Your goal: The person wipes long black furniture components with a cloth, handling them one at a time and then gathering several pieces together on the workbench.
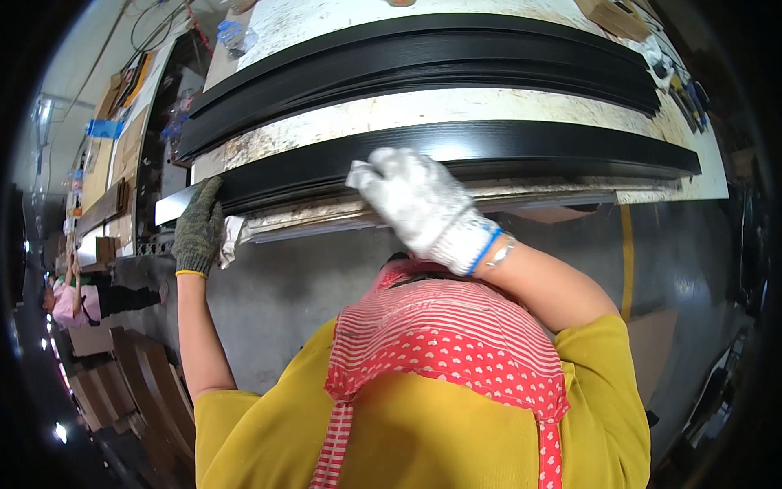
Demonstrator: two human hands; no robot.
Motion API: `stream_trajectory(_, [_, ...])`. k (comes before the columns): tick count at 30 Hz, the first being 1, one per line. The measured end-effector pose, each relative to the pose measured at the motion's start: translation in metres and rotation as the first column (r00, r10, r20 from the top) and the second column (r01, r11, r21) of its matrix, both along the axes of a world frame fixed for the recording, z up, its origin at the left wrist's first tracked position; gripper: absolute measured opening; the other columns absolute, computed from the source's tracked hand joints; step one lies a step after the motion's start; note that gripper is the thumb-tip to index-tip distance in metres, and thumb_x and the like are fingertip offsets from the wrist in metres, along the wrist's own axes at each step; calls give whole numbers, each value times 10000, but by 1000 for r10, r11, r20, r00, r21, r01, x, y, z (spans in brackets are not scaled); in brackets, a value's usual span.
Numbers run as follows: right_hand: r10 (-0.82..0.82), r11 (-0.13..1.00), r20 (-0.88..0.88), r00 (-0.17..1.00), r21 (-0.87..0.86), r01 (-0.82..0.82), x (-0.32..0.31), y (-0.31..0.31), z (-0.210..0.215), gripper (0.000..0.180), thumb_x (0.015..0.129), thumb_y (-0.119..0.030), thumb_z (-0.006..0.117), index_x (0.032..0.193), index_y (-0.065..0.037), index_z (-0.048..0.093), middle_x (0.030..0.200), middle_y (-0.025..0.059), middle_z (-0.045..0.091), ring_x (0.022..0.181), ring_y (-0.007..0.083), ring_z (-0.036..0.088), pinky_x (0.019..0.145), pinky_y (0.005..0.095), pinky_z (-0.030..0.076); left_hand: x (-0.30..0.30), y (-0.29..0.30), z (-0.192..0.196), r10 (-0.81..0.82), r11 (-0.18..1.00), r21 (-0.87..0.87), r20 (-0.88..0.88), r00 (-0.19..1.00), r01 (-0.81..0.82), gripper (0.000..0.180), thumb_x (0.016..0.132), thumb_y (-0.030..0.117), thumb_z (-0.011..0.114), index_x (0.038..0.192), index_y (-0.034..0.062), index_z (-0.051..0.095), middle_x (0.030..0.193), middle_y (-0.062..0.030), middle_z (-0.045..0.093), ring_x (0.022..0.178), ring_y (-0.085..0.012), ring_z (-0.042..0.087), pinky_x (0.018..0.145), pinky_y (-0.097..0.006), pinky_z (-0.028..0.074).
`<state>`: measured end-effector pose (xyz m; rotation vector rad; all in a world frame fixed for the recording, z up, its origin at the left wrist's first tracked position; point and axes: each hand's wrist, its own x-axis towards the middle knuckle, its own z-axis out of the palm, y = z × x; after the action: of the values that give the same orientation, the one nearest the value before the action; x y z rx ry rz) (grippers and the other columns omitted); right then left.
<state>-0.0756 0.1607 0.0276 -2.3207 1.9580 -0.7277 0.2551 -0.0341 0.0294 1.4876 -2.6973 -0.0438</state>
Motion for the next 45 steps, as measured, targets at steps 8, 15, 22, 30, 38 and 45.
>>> stream_trajectory(8, [-458, 879, -117, 881, -203, 431, -125, 121, -1, 261, 789, -4, 715, 1037, -78, 681, 933, 176, 649, 827, 355, 654, 685, 427, 549, -1, -5, 22, 33, 983, 182, 2, 999, -33, 392, 943, 137, 537, 1327, 93, 598, 1340, -176, 598, 1256, -341, 549, 1051, -389, 432])
stream_trajectory(15, [-407, 880, 73, 910, -235, 413, -127, 134, -12, 188, 849, -140, 633, 1035, -119, 613, 910, 68, 652, 867, 268, 636, 778, 407, 527, -113, 25, 27, -29, 962, 188, -648, 761, 197, 323, 998, 151, 563, 1270, -13, 620, 1215, -144, 667, 1057, -211, 630, 955, -332, 478])
stream_trajectory(22, [-316, 931, 107, 943, -154, 330, -110, 89, -33, 217, 915, -196, 564, 1104, -103, 619, 1023, 114, 610, 918, 278, 654, 755, 394, 563, -242, 73, 9, -531, 847, -123, -149, 834, 517, 293, 966, 186, 606, 1185, -5, 645, 1124, -192, 674, 1052, -342, 640, 936, -409, 481])
stream_trajectory(30, [-500, 798, 168, 849, -290, 528, -197, 152, -50, 163, 946, -258, 545, 1064, -192, 637, 1058, 75, 617, 948, 264, 639, 789, 392, 555, -234, 68, 8, -492, 867, -16, -181, 851, 498, 277, 987, 232, 557, 1132, 16, 651, 1067, -209, 653, 1027, -385, 615, 901, -466, 475])
stream_trajectory(38, [-749, 625, 176, 639, -132, 769, -309, 236, -37, 267, 1001, -339, 502, 1030, -132, 668, 1040, 128, 636, 981, 324, 649, 834, 424, 562, -246, 66, 10, -524, 852, 12, -22, 852, 524, 200, 947, 174, 590, 1011, -1, 660, 958, -226, 621, 899, -417, 607, 795, -487, 483])
stream_trajectory(45, [-855, 465, 232, 464, -54, 883, -413, 288, -58, 313, 989, -398, 523, 1105, -151, 674, 1144, 152, 632, 1086, 350, 626, 924, 438, 524, -251, 70, 11, -412, 908, -18, 140, 900, 418, 236, 950, 214, 577, 1035, 19, 680, 1018, -234, 636, 952, -425, 614, 819, -493, 493])
